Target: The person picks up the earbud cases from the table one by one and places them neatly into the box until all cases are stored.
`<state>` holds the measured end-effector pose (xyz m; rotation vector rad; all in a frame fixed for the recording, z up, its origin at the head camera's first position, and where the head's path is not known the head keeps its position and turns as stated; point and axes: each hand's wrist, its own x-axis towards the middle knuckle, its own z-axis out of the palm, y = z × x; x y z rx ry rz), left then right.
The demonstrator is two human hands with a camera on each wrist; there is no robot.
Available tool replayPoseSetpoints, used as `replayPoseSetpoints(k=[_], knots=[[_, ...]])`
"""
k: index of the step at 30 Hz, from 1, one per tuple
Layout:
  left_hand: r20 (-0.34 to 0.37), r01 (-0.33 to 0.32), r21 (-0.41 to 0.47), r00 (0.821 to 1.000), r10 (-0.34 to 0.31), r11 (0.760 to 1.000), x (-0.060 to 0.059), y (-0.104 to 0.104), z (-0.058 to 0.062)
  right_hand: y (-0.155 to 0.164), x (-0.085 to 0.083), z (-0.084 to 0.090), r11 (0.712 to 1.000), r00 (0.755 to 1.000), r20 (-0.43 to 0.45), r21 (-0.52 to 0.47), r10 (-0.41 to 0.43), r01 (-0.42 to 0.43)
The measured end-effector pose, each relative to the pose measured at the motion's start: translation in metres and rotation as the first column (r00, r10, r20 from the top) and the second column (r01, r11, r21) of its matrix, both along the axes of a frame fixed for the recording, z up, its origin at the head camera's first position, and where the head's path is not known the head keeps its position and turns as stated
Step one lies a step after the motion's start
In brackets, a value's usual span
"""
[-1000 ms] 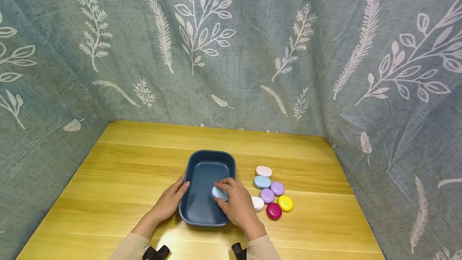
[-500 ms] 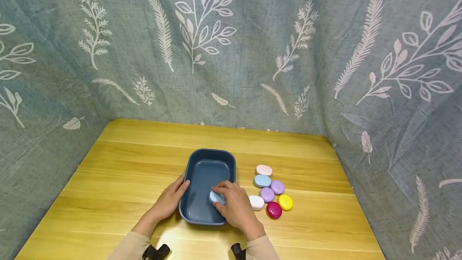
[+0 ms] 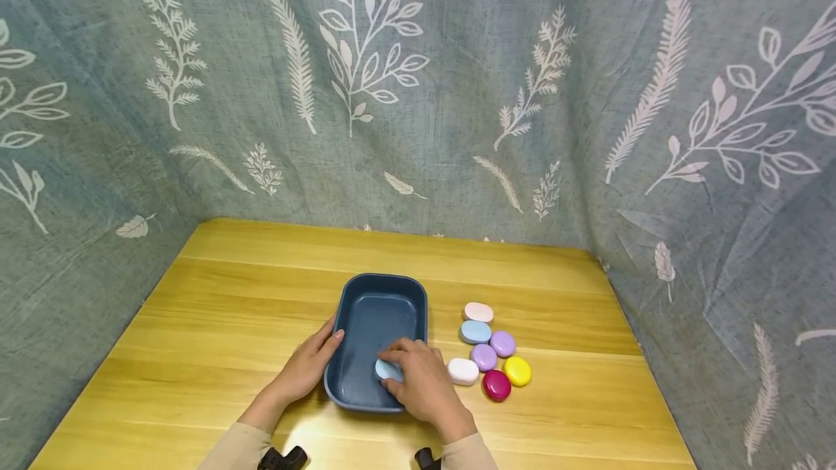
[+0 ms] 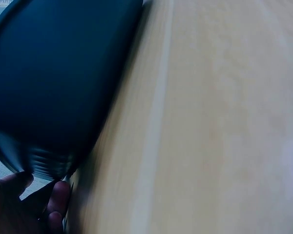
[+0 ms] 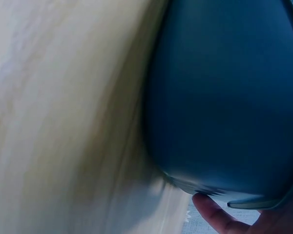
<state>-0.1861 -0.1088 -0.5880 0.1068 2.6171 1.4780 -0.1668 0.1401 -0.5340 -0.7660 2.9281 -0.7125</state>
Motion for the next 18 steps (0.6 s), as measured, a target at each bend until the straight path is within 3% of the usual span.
replayPoseSetpoints(k=[18], knots=[[-0.003,-0.002,-0.008,1.0,0.002,1.0,0.0007,0.0,0.0002,0.0001,-0.0027,-0.0026,0.999,0.999,0.024,0.04,0.029,-0.03]])
